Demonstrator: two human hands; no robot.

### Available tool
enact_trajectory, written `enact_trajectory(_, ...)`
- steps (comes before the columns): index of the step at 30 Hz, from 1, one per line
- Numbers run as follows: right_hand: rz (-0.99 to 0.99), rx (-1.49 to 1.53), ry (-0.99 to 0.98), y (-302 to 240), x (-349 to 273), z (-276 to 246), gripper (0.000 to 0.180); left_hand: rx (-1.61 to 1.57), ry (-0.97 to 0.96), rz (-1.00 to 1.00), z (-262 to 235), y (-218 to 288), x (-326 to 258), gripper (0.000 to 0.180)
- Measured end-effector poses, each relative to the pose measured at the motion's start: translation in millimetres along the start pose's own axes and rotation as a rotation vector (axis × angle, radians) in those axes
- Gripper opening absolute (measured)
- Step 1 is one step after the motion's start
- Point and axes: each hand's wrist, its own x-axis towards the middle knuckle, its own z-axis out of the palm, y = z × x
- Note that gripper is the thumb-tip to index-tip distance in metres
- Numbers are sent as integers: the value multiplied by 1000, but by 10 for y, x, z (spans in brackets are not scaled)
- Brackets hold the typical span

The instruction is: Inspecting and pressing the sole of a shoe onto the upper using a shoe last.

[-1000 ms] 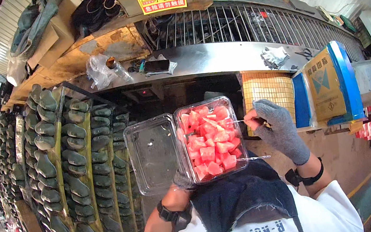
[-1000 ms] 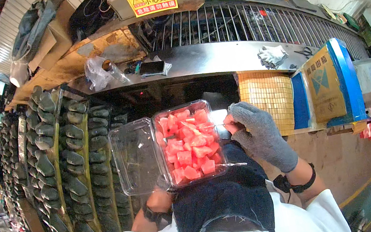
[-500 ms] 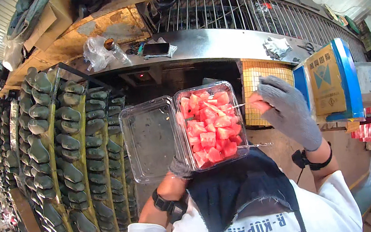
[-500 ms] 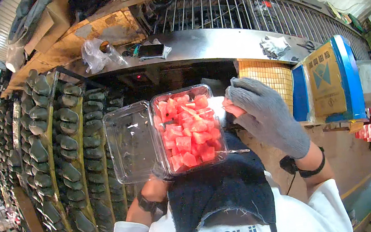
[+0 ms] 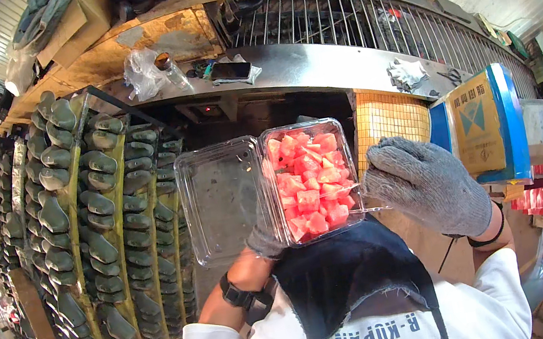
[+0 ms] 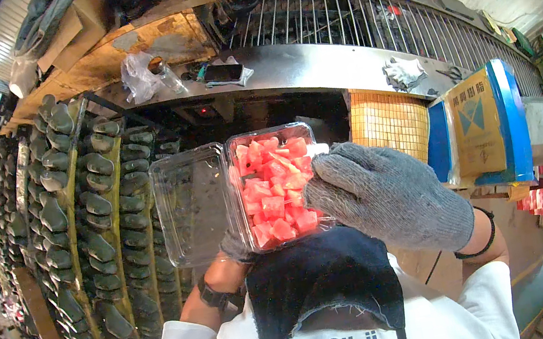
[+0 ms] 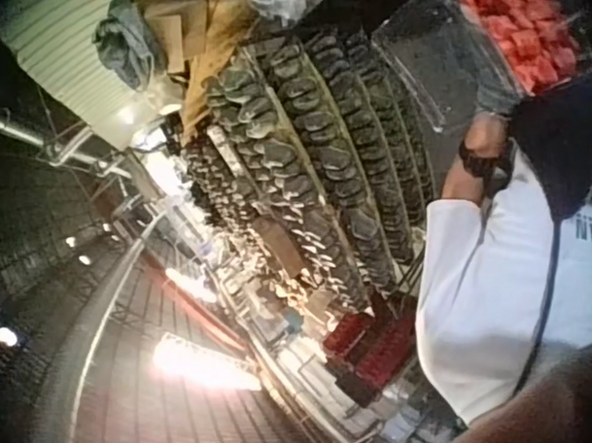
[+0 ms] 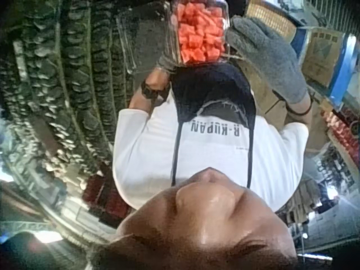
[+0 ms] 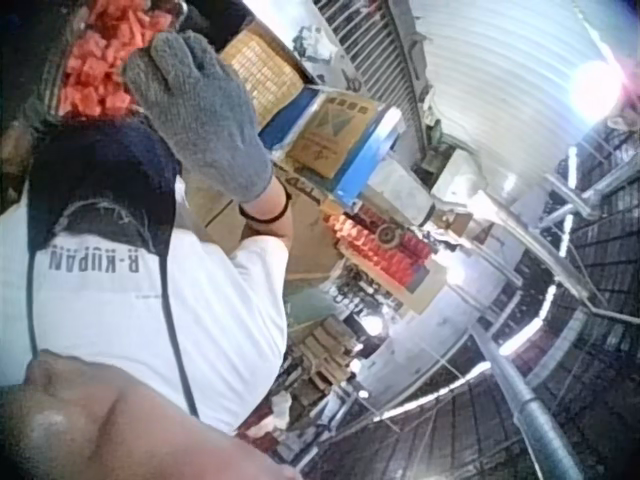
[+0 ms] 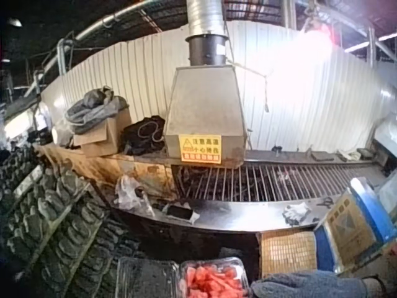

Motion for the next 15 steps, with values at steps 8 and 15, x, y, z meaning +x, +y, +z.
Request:
enact_trajectory(8,-20,6,8,-66,198,161,38,-179,-22,4,95,1,50,75)
enact_trajectory(15,30,10,-127,-147,278,206,37,753,78,177,-72,-22,69,73)
